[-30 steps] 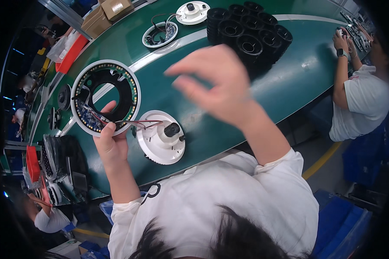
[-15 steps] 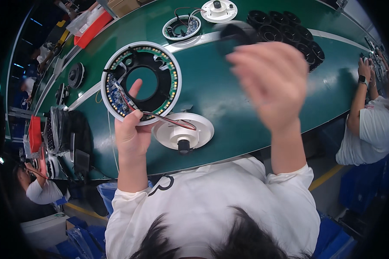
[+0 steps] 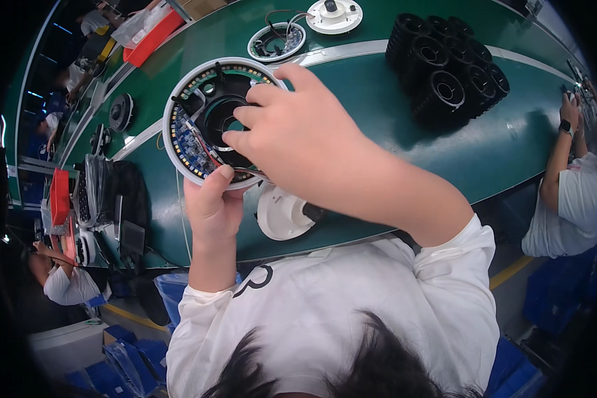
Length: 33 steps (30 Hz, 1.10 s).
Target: Assembling an LED ring circuit board and internal motor components into a circular light fixture housing.
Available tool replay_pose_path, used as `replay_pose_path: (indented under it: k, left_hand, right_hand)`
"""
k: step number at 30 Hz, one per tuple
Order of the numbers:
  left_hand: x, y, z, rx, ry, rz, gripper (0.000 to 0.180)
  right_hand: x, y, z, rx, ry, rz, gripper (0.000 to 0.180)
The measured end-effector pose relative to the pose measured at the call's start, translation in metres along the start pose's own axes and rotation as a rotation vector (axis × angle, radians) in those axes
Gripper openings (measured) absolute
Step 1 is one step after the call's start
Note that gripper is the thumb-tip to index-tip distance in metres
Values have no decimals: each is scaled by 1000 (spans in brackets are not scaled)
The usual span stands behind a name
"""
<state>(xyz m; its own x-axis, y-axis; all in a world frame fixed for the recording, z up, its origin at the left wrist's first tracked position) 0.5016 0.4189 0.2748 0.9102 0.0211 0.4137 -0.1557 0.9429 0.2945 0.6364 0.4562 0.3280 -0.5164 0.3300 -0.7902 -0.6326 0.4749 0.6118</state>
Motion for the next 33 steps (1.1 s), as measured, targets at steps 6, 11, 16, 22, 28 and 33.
replay_pose_path:
  k: [6, 11, 16, 22, 28, 33]
  left_hand:
    - [1, 0, 2, -95, -148, 1, 51]
    - [0, 0, -1, -27, -152, -10, 55]
    - [0, 1, -1, 46, -56, -5, 59]
    - [-3, 13, 2, -129, -140, -36, 52]
    - [-14, 32, 0, -218, -54, -115, 53]
    - [-25, 40, 0, -375, -19, -190, 49]
  right_hand:
    - [13, -7, -12, 44, -236, 15, 24]
    - [8, -3, -14, 38, -210, -30, 27]
    - [7, -2, -10, 52, -96, -109, 29]
    - [-15, 3, 35, 187, 884, 12, 21]
    - [91, -56, 52, 767, 1136, -439, 50]
    - [80, -53, 25, 380, 1102, -836, 37]
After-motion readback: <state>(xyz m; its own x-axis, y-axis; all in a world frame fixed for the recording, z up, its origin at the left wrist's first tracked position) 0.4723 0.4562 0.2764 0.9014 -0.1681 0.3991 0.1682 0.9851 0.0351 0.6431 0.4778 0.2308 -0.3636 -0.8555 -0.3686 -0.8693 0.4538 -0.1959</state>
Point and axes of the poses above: each hand's wrist, its own y-axis towards the middle knuckle, its own x-axis out of the palm, z = x × y, the point moved 3 cm from there along y, towards the middle knuckle, and after that the axes turned 7 degrees about x, right-handed, at the moved point
